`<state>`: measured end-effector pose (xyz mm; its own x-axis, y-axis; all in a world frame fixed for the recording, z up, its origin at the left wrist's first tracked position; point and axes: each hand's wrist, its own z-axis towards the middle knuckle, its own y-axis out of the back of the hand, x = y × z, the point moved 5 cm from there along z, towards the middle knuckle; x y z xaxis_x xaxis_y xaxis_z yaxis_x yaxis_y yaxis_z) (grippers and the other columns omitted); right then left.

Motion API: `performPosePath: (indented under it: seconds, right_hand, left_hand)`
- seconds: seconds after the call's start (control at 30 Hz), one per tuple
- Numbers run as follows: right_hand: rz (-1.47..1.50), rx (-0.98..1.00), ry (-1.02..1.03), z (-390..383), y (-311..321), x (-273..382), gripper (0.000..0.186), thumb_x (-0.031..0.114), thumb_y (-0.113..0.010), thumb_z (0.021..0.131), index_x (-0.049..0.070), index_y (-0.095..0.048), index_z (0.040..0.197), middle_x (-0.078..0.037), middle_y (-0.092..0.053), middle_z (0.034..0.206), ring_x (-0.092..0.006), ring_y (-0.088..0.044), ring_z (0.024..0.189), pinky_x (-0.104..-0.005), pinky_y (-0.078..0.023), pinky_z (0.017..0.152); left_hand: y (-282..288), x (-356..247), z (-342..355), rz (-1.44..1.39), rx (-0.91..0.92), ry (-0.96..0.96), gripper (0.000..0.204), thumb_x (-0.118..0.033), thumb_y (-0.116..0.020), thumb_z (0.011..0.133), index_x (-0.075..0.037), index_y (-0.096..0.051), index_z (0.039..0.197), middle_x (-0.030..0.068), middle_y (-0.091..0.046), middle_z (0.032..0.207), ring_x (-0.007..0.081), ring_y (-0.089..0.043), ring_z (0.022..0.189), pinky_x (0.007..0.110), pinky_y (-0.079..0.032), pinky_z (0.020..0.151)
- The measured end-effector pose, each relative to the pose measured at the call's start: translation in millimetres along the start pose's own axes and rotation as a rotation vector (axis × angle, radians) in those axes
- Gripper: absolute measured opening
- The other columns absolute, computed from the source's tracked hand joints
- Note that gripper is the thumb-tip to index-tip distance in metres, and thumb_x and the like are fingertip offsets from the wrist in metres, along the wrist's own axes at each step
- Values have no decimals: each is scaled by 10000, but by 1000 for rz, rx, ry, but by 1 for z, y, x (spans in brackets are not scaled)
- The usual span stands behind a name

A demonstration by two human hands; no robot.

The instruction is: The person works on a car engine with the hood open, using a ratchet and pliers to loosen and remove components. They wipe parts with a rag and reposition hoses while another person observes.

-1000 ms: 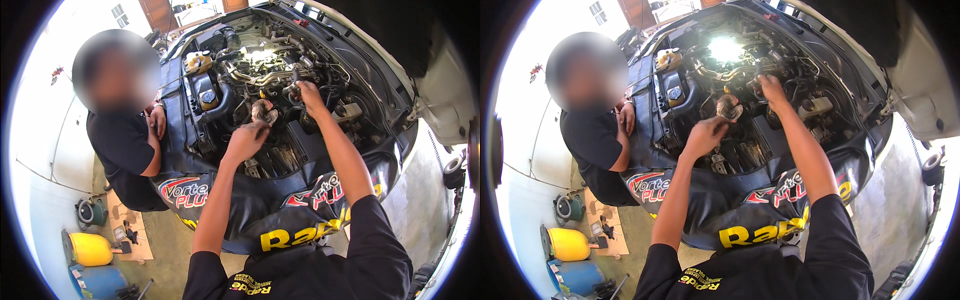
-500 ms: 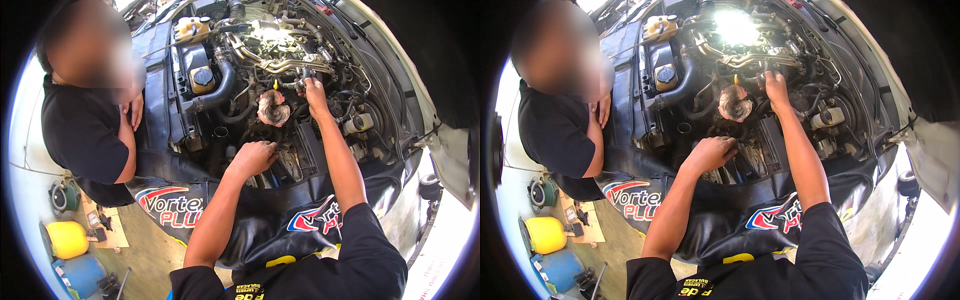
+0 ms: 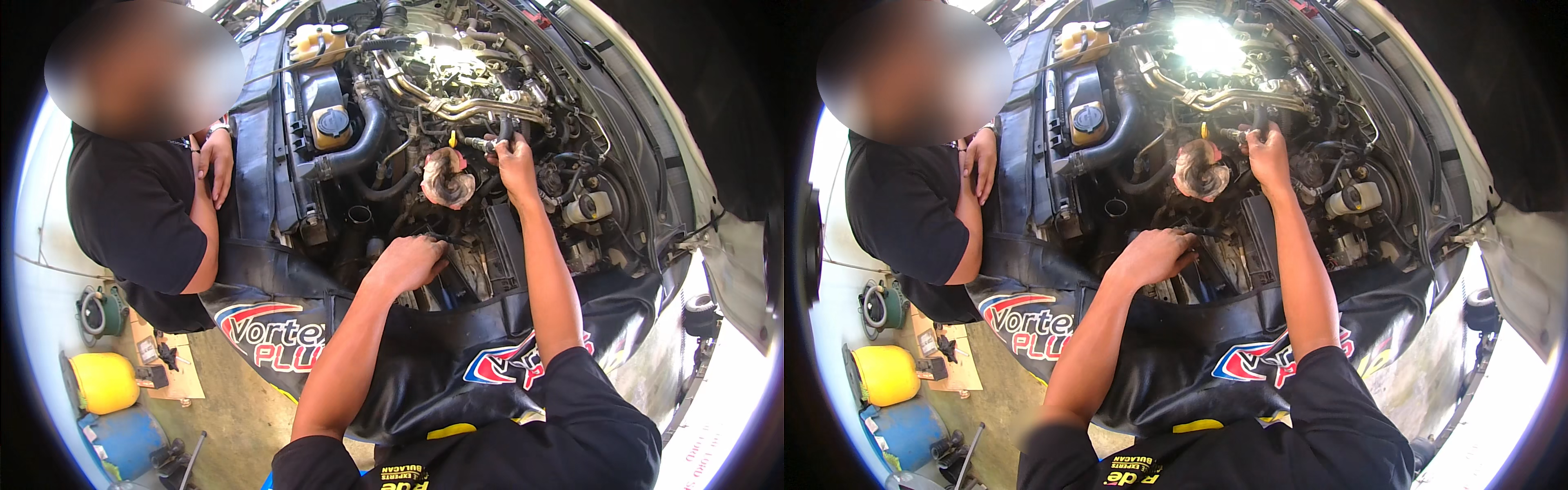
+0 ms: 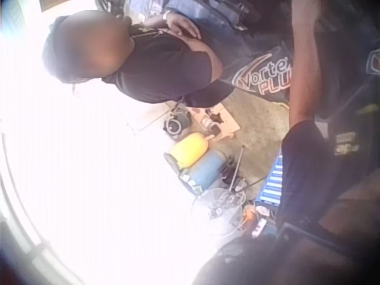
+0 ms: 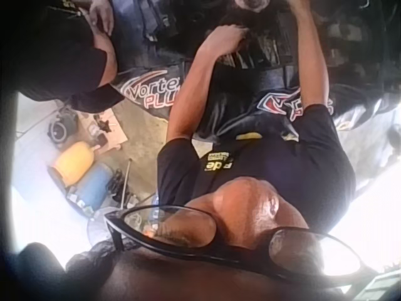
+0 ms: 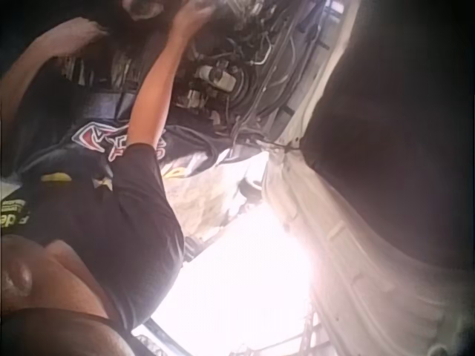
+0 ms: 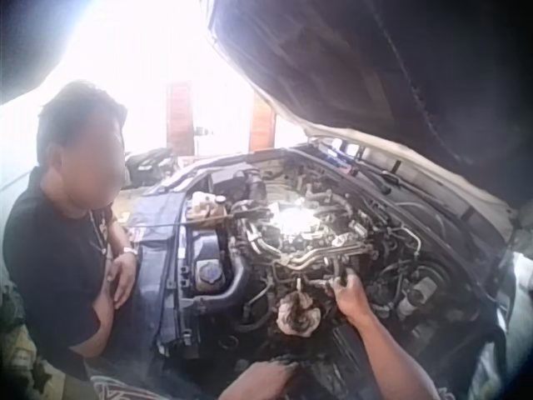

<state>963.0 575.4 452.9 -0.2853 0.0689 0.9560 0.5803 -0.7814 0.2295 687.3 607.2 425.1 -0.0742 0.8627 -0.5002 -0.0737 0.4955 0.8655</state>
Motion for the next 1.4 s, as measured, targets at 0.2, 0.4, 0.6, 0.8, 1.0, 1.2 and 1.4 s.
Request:
performPosePath:
  seconds: [0.2, 0.4, 0.6, 0.8, 1.0, 1.2, 1.4]
  right_hand:
    - [33, -31, 81, -3, -1, 6, 265, 109, -533, 1043, -11, -603, 1269, -112, -731, 1091, -148, -672, 821, -325, -547, 737]
    - [-230, -126, 149, -4, -3, 4, 301, 148, -563, 997, -25, -608, 1239, -175, -727, 850, -285, -713, 744, -420, -528, 714]
    - [-362, -137, 141, -3, -2, 2, 306, 179, -595, 968, -36, -620, 1185, -260, -705, 865, -452, -696, 829, -493, -515, 751]
    - [-222, -80, 106, -1, 1, 8, 366, 170, -575, 993, -8, -608, 1311, -210, -736, 905, -309, -749, 783, -428, -557, 708]
    - [-225, -18, 59, -4, -1, 15, 348, 145, -498, 1087, 0, -581, 1393, -80, -715, 1087, -102, -660, 848, -292, -594, 755]
    - [-206, -77, 144, 0, 4, 7, 447, 149, -540, 1013, 27, -538, 1443, -170, -756, 993, -239, -728, 758, -385, -559, 728]
    - [-401, -129, 140, -4, 3, 10, 474, 152, -533, 1008, 33, -511, 1465, -291, -700, 1152, -461, -671, 1077, -480, -517, 904]
  left_hand:
    - [4, -5, 1, -12, 38, 16, 304, -293, -634, 975, -41, -673, 1140, 148, -713, 1088, 382, -678, 1017, 499, -561, 828]
    - [1, -2, -1, -19, 36, 44, 311, -314, -627, 982, -42, -667, 1128, 147, -711, 1093, 379, -671, 1037, 502, -557, 834]
    - [-2, -1, -1, -8, 68, 56, 322, -324, -621, 987, -48, -660, 1148, 148, -712, 1096, 376, -666, 1052, 501, -556, 841]
    - [-4, 0, 0, -7, 61, 28, 313, -318, -615, 991, -46, -663, 1139, 147, -714, 1091, 377, -669, 1043, 504, -555, 837]
    - [-3, -1, -2, -14, 57, 26, 302, -308, -619, 987, -47, -672, 1128, 146, -715, 1097, 380, -669, 1046, 504, -556, 838]
    - [-3, -4, 1, -23, 62, 15, 301, -307, -624, 983, -49, -675, 1130, 146, -715, 1097, 380, -669, 1047, 504, -556, 840]
    - [-1, -3, -1, -21, 62, 25, 302, -309, -630, 979, -48, -674, 1124, 146, -716, 1088, 383, -673, 1033, 504, -558, 833]
